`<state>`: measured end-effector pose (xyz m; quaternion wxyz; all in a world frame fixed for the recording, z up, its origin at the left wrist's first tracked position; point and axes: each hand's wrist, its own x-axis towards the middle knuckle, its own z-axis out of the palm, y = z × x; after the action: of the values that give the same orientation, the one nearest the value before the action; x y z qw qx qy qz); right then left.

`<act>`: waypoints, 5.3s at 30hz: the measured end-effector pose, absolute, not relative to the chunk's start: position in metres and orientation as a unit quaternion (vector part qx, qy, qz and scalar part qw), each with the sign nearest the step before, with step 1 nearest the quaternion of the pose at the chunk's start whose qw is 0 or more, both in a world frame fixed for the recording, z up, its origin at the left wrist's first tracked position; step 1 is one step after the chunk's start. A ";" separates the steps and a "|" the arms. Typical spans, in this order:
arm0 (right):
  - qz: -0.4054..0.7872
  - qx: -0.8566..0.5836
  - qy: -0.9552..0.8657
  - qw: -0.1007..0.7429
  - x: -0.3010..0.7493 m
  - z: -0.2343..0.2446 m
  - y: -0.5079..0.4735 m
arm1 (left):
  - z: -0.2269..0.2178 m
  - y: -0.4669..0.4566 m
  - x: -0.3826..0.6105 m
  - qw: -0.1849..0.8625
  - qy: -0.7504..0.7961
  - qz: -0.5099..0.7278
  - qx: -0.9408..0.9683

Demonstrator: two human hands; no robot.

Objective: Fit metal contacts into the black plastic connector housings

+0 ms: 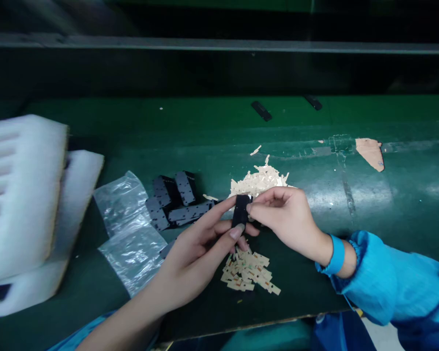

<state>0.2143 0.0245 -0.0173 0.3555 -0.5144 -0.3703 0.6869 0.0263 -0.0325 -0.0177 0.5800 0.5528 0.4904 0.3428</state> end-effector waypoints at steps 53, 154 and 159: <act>0.602 -0.399 -0.571 0.390 0.242 -0.013 0.035 | -0.013 -0.011 0.008 0.850 0.308 0.313 0.291; 0.653 -0.411 -0.623 0.128 0.250 0.006 0.027 | -0.009 -0.052 0.014 0.381 0.492 0.135 0.771; 0.665 -0.417 -0.607 0.125 0.247 0.009 0.030 | -0.009 -0.050 0.017 0.327 0.546 0.153 0.756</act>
<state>0.2469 0.0304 0.0091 0.1248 -0.4171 -0.6073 0.6646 0.0171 -0.0495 -0.0088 0.3271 0.7561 0.5457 0.1535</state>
